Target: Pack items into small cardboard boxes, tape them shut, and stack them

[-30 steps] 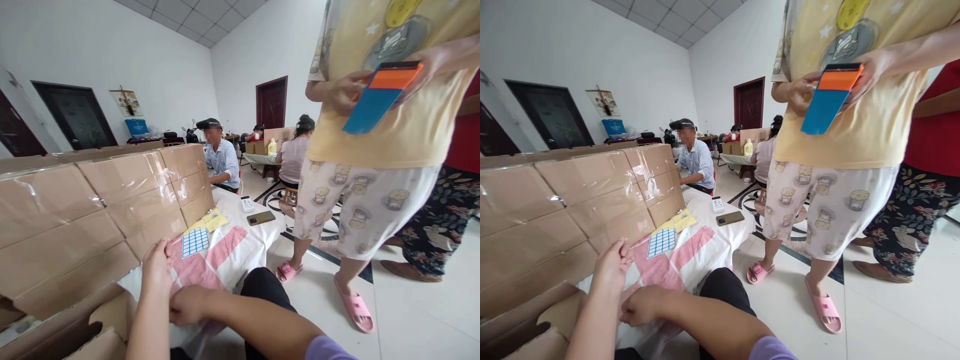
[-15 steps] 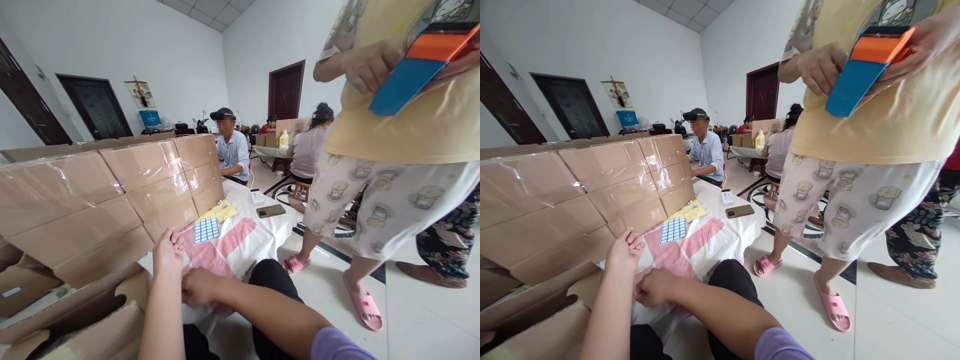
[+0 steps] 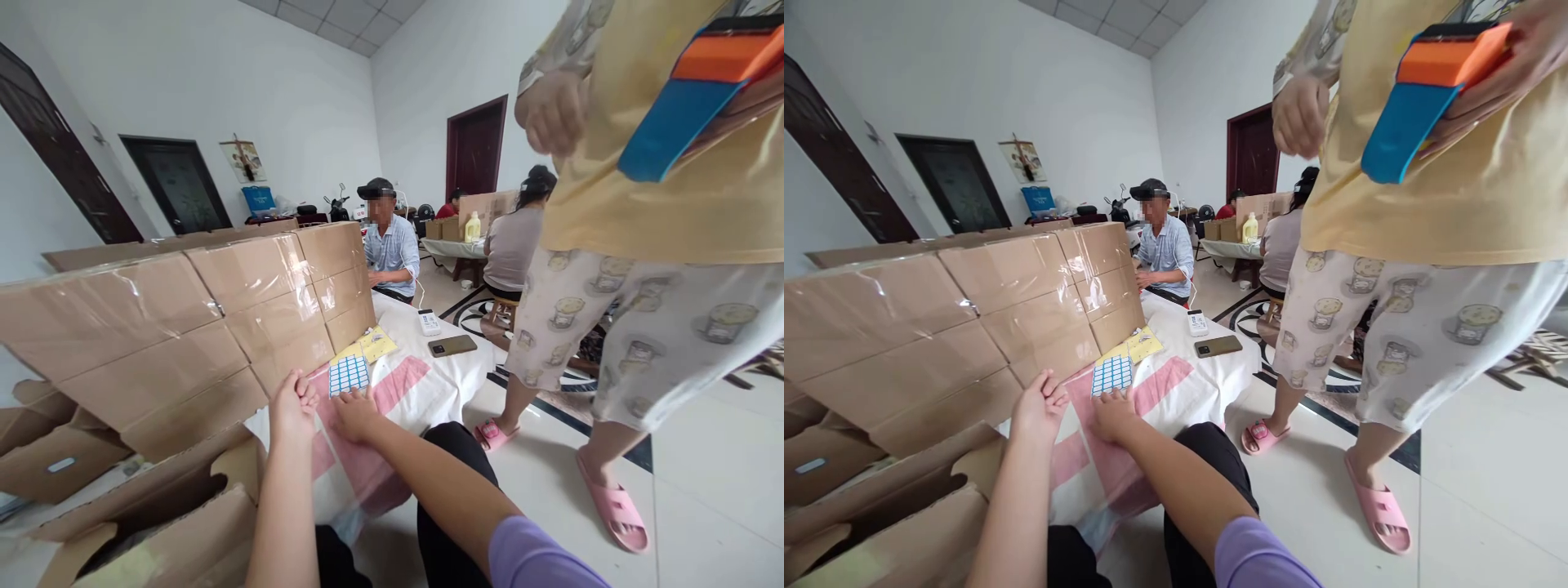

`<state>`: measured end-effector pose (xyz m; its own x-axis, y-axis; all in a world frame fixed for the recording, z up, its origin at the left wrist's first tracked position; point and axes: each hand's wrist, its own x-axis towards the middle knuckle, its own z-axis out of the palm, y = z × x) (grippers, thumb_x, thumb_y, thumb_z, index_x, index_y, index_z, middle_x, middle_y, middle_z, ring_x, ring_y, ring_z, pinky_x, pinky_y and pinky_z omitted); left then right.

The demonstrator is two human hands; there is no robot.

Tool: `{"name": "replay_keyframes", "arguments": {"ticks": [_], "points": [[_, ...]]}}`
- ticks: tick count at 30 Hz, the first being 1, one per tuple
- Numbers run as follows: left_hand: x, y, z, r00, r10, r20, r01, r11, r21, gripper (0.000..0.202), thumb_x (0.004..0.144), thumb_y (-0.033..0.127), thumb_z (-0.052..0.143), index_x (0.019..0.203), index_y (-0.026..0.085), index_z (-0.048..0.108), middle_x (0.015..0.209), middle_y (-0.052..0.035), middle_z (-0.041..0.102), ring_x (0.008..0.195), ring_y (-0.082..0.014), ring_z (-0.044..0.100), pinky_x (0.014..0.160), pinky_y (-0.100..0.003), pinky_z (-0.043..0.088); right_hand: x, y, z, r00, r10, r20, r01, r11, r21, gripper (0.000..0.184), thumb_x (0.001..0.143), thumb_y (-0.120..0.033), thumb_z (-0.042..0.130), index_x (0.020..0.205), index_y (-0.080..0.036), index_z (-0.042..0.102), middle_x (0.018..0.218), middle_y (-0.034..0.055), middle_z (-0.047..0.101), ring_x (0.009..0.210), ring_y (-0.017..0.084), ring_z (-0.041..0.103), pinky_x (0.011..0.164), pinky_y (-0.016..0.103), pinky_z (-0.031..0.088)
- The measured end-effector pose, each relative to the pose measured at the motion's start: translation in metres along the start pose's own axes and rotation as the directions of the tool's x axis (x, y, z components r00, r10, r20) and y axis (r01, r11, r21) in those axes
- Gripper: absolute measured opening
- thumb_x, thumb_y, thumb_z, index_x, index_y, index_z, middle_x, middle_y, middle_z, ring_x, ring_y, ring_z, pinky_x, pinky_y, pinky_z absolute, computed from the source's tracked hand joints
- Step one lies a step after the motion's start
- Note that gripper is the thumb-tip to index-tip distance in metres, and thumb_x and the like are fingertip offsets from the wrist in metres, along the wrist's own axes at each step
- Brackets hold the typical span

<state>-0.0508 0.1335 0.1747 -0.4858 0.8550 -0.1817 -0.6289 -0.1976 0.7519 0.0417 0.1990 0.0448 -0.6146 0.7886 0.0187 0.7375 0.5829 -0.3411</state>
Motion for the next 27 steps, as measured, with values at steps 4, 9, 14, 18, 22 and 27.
{"name": "replay_keyframes", "arguments": {"ticks": [4, 9, 14, 18, 22, 27], "points": [[-0.001, 0.001, -0.001, 1.000, 0.007, -0.006, -0.007, 1.000, -0.010, 0.027, 0.093, 0.012, 0.051, 0.067, 0.017, 0.044, 0.045, 0.0109, 0.031, 0.033, -0.0032, 0.023, 0.036, -0.016, 0.021, -0.002, -0.005, 0.001, 0.997, 0.061, -0.038, -0.061, 0.998, 0.003, 0.060, 0.098, -0.044, 0.042, 0.152, -0.017, 0.042, 0.150, 0.0181, 0.052, 0.143, 0.045, 0.038, 0.116, 0.078, 0.014], [-0.001, -0.001, -0.002, 1.000, 0.005, -0.010, -0.005, 1.000, -0.009, 0.022, 0.090, 0.012, 0.053, 0.069, 0.017, 0.047, 0.046, 0.0108, 0.032, 0.033, -0.0037, 0.023, 0.036, -0.017, 0.022, -0.001, -0.008, -0.001, 0.984, 0.156, -0.083, -0.157, 0.987, -0.015, 0.058, 0.097, -0.041, 0.046, 0.147, -0.012, 0.048, 0.148, 0.0209, 0.051, 0.140, 0.047, 0.040, 0.116, 0.077, 0.013], [0.002, -0.001, -0.005, 1.000, -0.001, 0.007, 0.001, 1.000, -0.010, 0.020, 0.086, 0.013, 0.056, 0.069, 0.018, 0.047, 0.047, 0.0108, 0.031, 0.034, -0.0039, 0.023, 0.036, -0.017, 0.022, -0.003, -0.014, -0.001, 0.965, 0.237, -0.112, -0.243, 0.970, -0.035, 0.063, 0.095, -0.045, 0.048, 0.148, -0.010, 0.047, 0.153, 0.0240, 0.044, 0.146, 0.049, 0.031, 0.117, 0.076, 0.012], [0.004, -0.001, -0.008, 1.000, 0.004, 0.010, -0.004, 1.000, -0.015, 0.019, 0.085, 0.012, 0.057, 0.070, 0.018, 0.047, 0.047, 0.0109, 0.031, 0.035, -0.0042, 0.024, 0.036, -0.017, 0.022, -0.012, -0.024, 0.000, 0.976, 0.163, -0.144, -0.170, 0.985, -0.040, 0.062, 0.095, -0.046, 0.048, 0.144, -0.008, 0.050, 0.150, 0.0244, 0.046, 0.146, 0.049, 0.030, 0.118, 0.076, 0.012], [0.004, 0.000, -0.009, 1.000, 0.013, 0.004, -0.012, 1.000, -0.025, 0.021, 0.086, 0.011, 0.056, 0.070, 0.018, 0.045, 0.047, 0.0109, 0.031, 0.035, -0.0043, 0.024, 0.037, -0.017, 0.023, -0.023, -0.037, -0.001, 0.984, 0.089, -0.156, -0.093, 0.995, -0.020, 0.057, 0.094, -0.049, 0.051, 0.133, -0.008, 0.059, 0.140, 0.0228, 0.055, 0.139, 0.046, 0.040, 0.116, 0.074, 0.019], [0.002, 0.003, -0.011, 0.999, 0.045, -0.009, -0.045, 0.998, -0.040, 0.031, 0.086, 0.013, 0.057, 0.065, 0.019, 0.035, 0.048, 0.0106, 0.029, 0.036, -0.0042, 0.023, 0.039, -0.018, 0.024, -0.031, -0.050, 0.000, 0.987, -0.039, -0.154, 0.030, 0.998, -0.058, 0.041, 0.095, -0.042, 0.051, 0.111, -0.011, 0.072, 0.124, 0.0202, 0.063, 0.124, 0.040, 0.050, 0.110, 0.073, 0.029]]}}
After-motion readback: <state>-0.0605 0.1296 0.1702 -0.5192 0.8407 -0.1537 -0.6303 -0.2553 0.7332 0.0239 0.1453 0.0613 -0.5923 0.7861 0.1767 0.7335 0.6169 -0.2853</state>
